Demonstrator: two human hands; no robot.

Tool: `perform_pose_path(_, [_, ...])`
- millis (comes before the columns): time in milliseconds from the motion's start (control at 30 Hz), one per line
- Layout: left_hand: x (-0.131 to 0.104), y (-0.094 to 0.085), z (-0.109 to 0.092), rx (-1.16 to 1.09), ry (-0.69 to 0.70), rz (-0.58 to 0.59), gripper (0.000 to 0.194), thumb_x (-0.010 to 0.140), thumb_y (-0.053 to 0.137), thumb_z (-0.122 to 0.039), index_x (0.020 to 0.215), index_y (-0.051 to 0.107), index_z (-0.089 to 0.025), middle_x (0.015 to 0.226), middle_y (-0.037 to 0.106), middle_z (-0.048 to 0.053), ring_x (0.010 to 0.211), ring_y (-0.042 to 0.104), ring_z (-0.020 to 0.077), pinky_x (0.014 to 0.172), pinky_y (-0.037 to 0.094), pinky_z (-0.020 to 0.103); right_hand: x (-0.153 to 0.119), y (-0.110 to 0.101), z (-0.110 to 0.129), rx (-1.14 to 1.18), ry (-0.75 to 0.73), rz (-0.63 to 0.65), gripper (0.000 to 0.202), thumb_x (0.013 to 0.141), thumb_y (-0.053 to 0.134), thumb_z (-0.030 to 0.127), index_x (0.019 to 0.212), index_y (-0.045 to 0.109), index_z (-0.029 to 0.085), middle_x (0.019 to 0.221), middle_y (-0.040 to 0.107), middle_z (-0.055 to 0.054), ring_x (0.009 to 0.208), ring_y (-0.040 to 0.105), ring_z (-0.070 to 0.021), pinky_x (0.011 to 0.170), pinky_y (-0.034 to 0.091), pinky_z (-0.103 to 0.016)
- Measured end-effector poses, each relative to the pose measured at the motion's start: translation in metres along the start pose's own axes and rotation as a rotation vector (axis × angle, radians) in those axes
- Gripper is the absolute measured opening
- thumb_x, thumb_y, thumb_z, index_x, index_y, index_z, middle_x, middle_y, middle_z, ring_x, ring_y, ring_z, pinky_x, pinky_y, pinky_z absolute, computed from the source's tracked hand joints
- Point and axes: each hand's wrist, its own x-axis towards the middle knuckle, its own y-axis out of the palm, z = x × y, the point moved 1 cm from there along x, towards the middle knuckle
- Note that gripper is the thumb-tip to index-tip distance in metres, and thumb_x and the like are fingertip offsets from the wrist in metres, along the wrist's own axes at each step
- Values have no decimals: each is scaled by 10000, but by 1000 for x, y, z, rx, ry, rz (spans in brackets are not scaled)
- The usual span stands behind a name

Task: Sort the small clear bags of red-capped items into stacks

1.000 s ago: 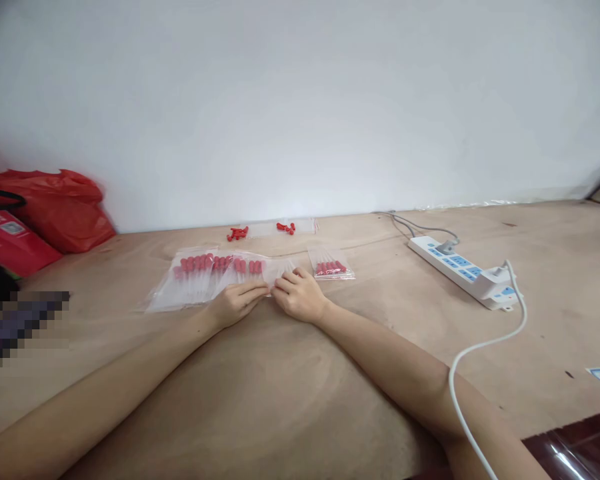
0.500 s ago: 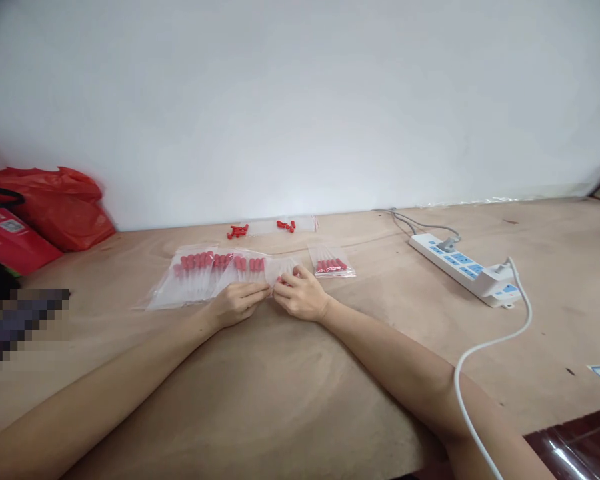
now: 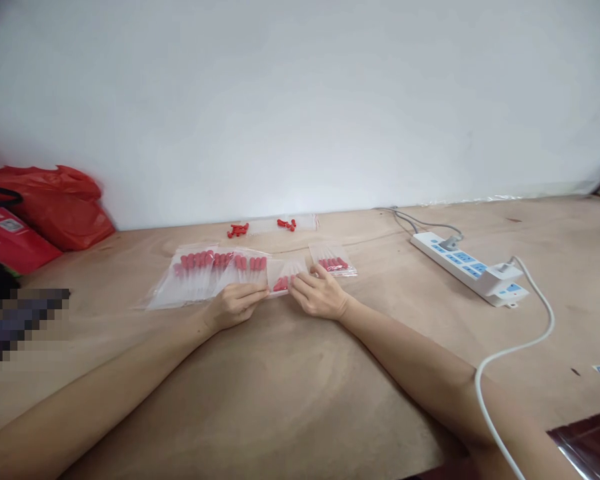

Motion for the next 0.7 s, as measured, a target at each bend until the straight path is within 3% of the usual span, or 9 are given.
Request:
perform_pose_path(233, [10,2,-5,14,-119,-63,109,783,502,-157,840,594,-162,819,659,33,721,623,101,638,519,183,-6,0,-6,-12,148,40,208,853,384,157,748,563,171,732,584,-24,667,461,-114,676,275,-311])
perform_pose_path(367, [20,7,-9,21,-82,-86,122,773,527,-150,875,593,-158,853,660,37,770,621,118,691,517,226,-2,1,-2,1,115,27,193,849,402,170,749,568,174,707,573,-18,656,445,-117,665,272,-307])
perform_pose_path(567, [22,8,-9,42,-46,-125,91,763,535,-135,810,605,-168,821,669,17,720,627,110,631,507,212,4,2,1,2,27,-32,160,840,419,160,871,575,171,773,600,-20,687,447,-119,652,287,-300])
perform_pose_path(700, [21,9,-10,51,2,-157,87,745,556,-128,811,600,-162,810,671,14,703,626,114,616,504,215,8,1,4,-9,-5,-58,161,832,422,139,828,581,165,753,602,-16,670,448,-114,642,288,-296])
